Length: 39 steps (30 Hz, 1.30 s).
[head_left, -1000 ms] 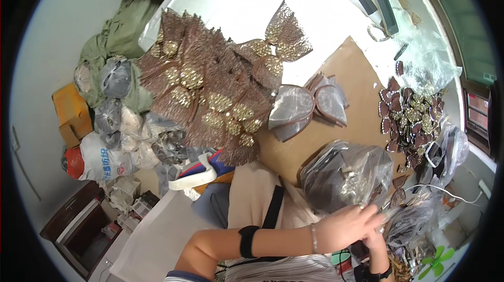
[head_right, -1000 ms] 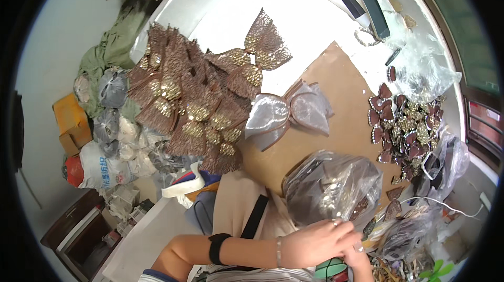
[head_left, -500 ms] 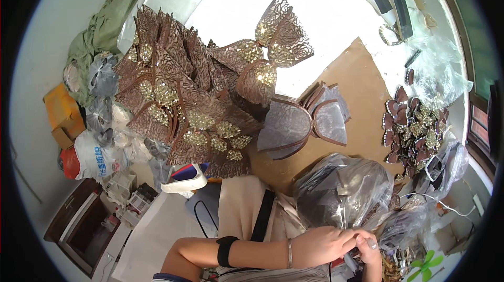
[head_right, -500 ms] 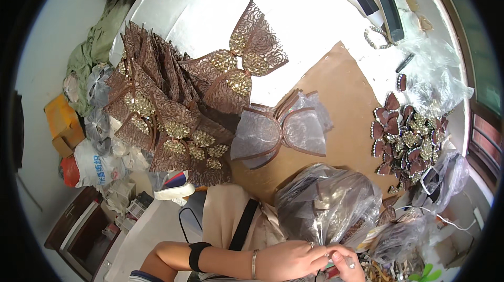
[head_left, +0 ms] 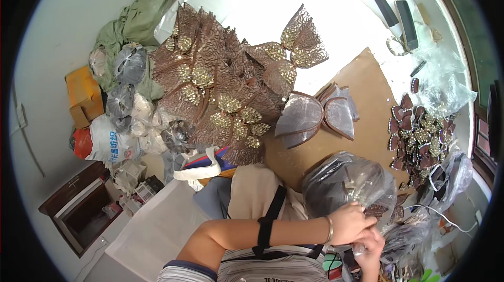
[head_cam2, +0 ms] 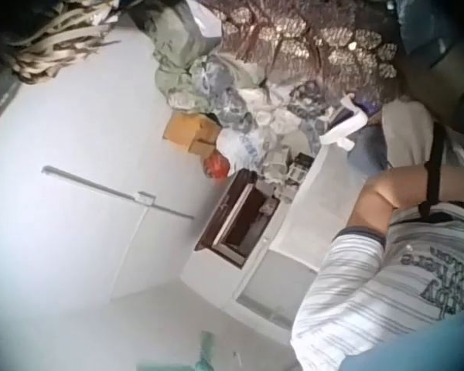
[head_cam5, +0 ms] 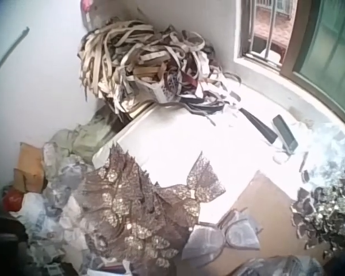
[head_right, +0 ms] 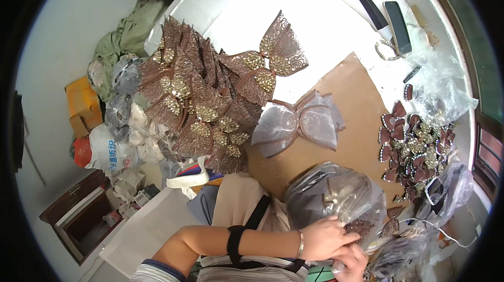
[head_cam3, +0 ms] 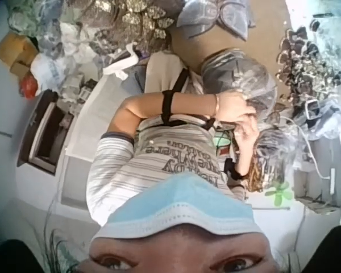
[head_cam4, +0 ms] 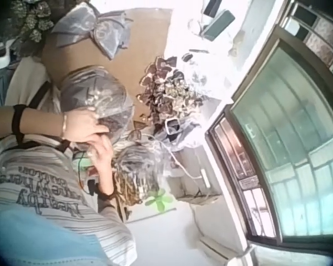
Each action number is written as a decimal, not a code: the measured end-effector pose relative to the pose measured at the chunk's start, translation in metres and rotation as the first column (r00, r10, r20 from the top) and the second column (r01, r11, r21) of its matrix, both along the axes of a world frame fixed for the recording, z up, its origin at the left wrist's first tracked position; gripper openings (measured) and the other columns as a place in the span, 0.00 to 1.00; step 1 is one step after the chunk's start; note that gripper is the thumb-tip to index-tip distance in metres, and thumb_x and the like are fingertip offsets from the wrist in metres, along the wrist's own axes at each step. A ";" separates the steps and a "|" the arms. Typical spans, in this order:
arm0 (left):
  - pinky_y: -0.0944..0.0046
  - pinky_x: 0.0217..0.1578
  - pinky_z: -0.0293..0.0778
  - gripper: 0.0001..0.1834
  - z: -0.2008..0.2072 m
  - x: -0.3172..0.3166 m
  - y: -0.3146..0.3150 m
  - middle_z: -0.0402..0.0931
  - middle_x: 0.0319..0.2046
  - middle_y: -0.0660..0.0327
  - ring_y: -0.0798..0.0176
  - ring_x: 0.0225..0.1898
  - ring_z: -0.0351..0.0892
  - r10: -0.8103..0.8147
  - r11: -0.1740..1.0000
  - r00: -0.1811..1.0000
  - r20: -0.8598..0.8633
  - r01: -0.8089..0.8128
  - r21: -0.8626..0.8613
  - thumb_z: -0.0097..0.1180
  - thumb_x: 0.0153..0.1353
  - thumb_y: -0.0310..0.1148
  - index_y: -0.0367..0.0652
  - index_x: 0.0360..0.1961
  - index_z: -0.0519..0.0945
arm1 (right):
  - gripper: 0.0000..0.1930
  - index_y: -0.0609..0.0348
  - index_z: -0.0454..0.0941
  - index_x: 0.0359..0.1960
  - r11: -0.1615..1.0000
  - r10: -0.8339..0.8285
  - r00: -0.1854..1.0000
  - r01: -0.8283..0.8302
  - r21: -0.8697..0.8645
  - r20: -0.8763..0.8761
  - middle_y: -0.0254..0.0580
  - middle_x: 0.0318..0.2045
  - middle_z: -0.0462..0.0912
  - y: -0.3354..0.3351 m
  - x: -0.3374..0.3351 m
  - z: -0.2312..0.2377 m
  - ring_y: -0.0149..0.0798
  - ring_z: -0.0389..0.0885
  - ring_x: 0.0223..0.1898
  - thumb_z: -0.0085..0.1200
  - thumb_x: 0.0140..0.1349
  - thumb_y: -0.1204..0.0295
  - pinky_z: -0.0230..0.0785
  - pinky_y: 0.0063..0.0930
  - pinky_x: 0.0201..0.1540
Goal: The recorder is organizing, marking, and checking various brown and gold shoe/garment decorations and bow components in a workshop environment.
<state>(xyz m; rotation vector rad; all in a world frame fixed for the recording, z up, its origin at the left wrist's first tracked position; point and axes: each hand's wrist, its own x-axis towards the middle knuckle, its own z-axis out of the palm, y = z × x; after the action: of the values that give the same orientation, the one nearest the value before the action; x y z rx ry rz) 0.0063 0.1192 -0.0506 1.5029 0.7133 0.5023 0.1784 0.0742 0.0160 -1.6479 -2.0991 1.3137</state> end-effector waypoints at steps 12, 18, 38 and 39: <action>0.58 0.41 0.68 0.10 0.019 0.027 -0.020 0.71 0.29 0.58 0.54 0.36 0.71 0.299 0.951 0.954 0.020 -0.297 -0.083 0.56 0.56 0.34 0.40 0.23 0.77 | 0.10 0.63 0.72 0.23 0.774 -0.109 0.900 -0.190 0.604 0.423 0.43 0.24 0.69 -0.018 -0.008 0.010 0.47 0.69 0.27 0.59 0.41 0.74 0.62 0.38 0.28; 0.59 0.42 0.68 0.07 0.018 0.026 -0.035 0.70 0.28 0.63 0.58 0.39 0.70 0.368 0.923 0.929 -0.032 -0.361 0.136 0.56 0.54 0.35 0.44 0.24 0.77 | 0.09 0.63 0.68 0.18 0.817 -0.110 0.913 -0.141 0.559 0.392 0.45 0.21 0.66 -0.024 -0.009 0.005 0.48 0.66 0.24 0.58 0.41 0.76 0.58 0.38 0.25; 0.56 0.54 0.63 0.13 0.008 0.002 -0.028 0.77 0.36 0.61 0.60 0.43 0.74 0.374 0.706 0.909 0.183 -0.407 0.579 0.55 0.52 0.38 0.50 0.40 0.79 | 0.20 0.64 0.72 0.51 0.960 0.026 0.954 -0.108 0.258 0.300 0.32 0.38 0.77 -0.045 0.025 -0.089 0.24 0.73 0.37 0.59 0.56 0.74 0.67 0.20 0.38; 0.56 0.54 0.62 0.17 0.010 0.006 -0.026 0.78 0.35 0.60 0.59 0.42 0.74 0.394 0.763 0.917 0.064 -0.365 0.534 0.54 0.55 0.38 0.50 0.47 0.77 | 0.18 0.65 0.74 0.50 0.990 0.006 0.987 -0.029 0.139 0.160 0.33 0.35 0.78 -0.049 0.035 -0.091 0.24 0.73 0.35 0.57 0.58 0.73 0.66 0.20 0.36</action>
<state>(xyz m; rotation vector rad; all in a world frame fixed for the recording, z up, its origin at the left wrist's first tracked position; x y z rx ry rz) 0.0120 0.0928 -0.0405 1.9051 0.9824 1.0470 0.2139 0.0248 -0.0752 -1.7299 -2.2428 1.0417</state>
